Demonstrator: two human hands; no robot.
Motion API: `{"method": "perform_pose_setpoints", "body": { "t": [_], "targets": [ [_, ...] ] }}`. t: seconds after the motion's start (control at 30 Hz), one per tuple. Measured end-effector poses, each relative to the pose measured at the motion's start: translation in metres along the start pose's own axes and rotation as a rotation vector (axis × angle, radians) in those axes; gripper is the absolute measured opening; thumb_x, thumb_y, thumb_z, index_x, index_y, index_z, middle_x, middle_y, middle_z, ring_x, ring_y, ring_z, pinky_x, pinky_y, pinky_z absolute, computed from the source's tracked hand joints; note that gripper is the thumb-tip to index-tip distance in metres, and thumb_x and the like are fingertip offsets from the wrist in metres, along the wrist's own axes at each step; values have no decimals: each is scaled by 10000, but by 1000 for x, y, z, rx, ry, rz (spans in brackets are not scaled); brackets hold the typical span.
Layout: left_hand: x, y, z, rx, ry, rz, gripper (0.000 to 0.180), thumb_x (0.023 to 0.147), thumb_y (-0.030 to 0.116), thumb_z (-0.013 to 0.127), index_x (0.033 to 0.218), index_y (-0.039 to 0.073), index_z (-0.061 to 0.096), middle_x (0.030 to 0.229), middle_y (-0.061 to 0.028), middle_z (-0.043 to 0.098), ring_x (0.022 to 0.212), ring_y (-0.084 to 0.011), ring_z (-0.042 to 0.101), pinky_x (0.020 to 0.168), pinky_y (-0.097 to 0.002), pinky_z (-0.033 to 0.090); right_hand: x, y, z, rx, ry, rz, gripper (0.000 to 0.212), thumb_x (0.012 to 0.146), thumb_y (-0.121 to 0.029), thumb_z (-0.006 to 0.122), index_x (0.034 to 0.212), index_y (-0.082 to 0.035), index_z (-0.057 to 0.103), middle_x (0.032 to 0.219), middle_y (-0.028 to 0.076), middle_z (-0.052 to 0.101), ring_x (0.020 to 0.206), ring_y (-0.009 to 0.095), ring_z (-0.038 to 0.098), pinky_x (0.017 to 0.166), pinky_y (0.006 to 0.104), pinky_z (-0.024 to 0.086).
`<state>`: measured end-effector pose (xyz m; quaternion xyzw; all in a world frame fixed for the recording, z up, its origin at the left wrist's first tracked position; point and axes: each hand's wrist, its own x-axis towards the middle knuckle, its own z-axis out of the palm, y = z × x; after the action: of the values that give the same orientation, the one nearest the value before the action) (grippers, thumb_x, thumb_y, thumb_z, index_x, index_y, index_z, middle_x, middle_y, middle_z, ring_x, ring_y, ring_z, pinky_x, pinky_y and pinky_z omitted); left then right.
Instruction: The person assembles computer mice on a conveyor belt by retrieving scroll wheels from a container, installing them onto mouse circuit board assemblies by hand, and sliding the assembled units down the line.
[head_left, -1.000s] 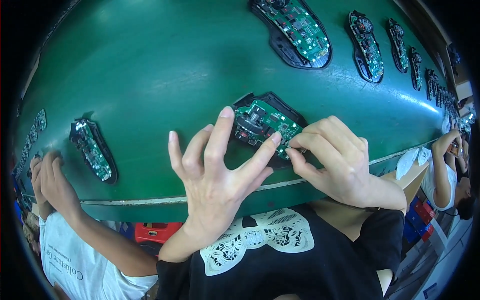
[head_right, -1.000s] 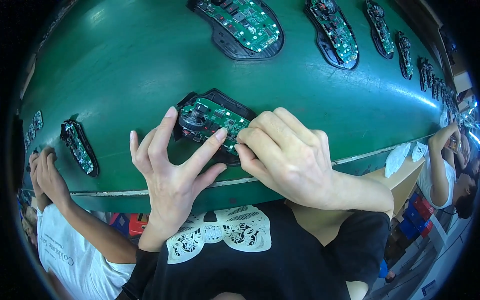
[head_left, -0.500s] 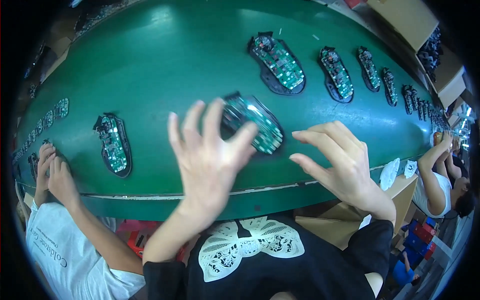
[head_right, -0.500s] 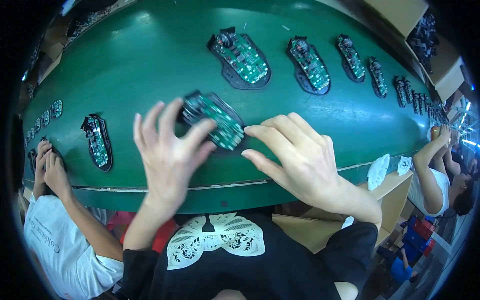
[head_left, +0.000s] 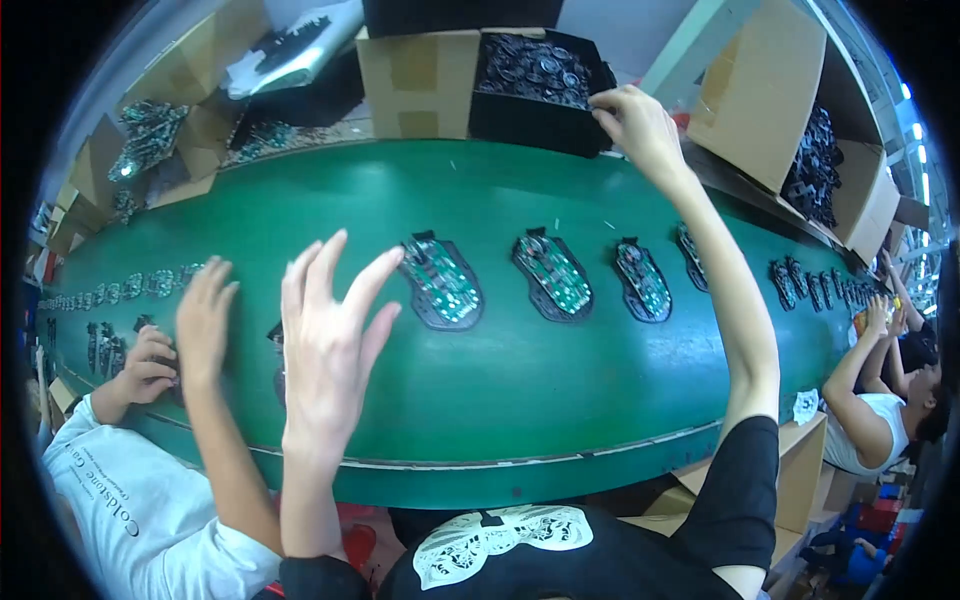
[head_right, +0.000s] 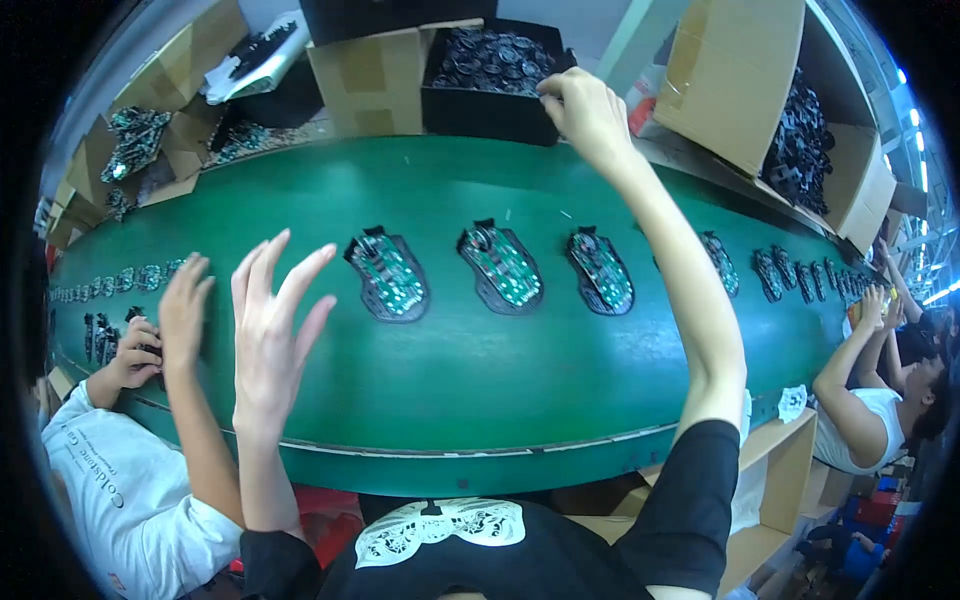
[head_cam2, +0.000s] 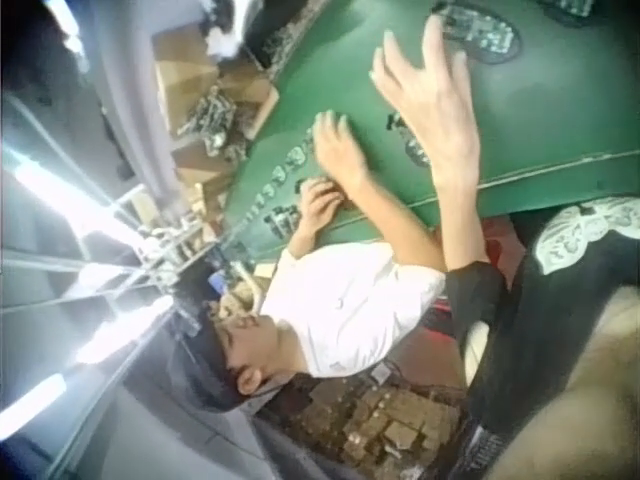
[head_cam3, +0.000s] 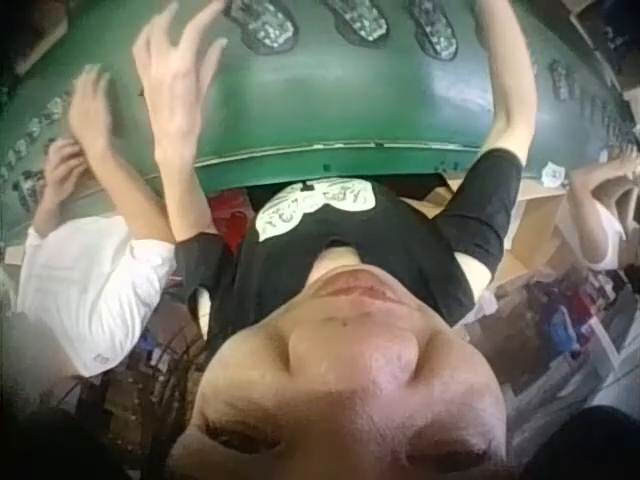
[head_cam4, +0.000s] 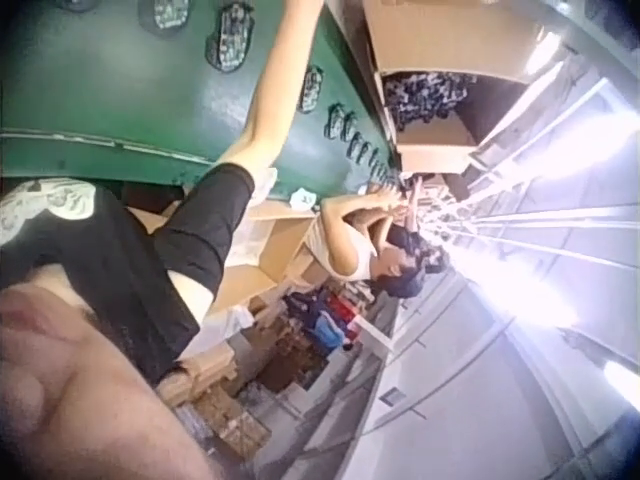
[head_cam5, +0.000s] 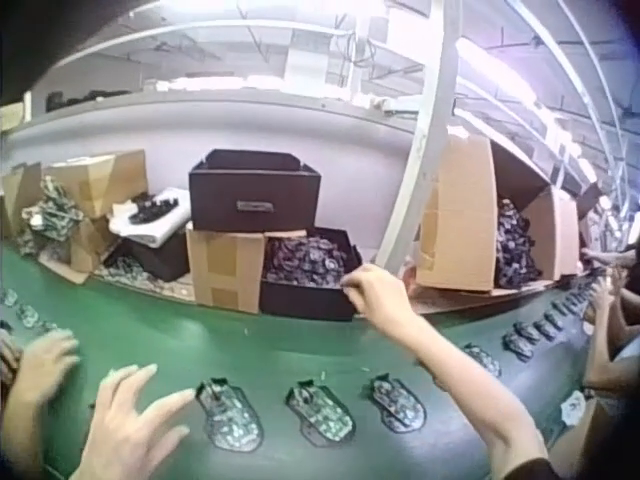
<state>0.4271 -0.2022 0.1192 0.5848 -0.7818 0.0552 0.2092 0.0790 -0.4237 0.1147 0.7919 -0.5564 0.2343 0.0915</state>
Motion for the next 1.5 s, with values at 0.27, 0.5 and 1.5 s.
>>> {"method": "perform_pose_setpoints", "body": {
  "t": [0.27, 0.5, 1.5],
  "targets": [
    [-87, -27, -8, -68, -171, -399, 640, 829, 96, 789, 1422, 163, 560, 1484, -281, 421, 1360, -431, 444, 1113, -485, 405, 113, -19, 42, -163, -709, 263, 389, 881, -248, 730, 1226, -78, 670, 1153, 151, 716, 962, 284, 724, 603, 397, 658],
    [-110, -34, -4, 11, -239, -424, 613, 827, 192, 798, 1403, 225, 589, 1430, -306, 470, 1275, -458, 480, 1065, -494, 442, 122, 26, 47, 1, -798, 251, 305, 836, -66, 642, 1132, -28, 706, 1030, 140, 709, 798, 249, 714, 493, 402, 648],
    [-95, 18, 38, -351, -311, 27, 778, 548, 224, 917, 1290, 308, 699, 1509, -174, 439, 1323, -383, 456, 1120, -516, 388, -141, -157, -54, 1356, -904, 558, 444, 797, 105, 744, 1230, 36, 677, 1254, 169, 658, 1101, 188, 666, 636, 254, 620]
  ]
}}
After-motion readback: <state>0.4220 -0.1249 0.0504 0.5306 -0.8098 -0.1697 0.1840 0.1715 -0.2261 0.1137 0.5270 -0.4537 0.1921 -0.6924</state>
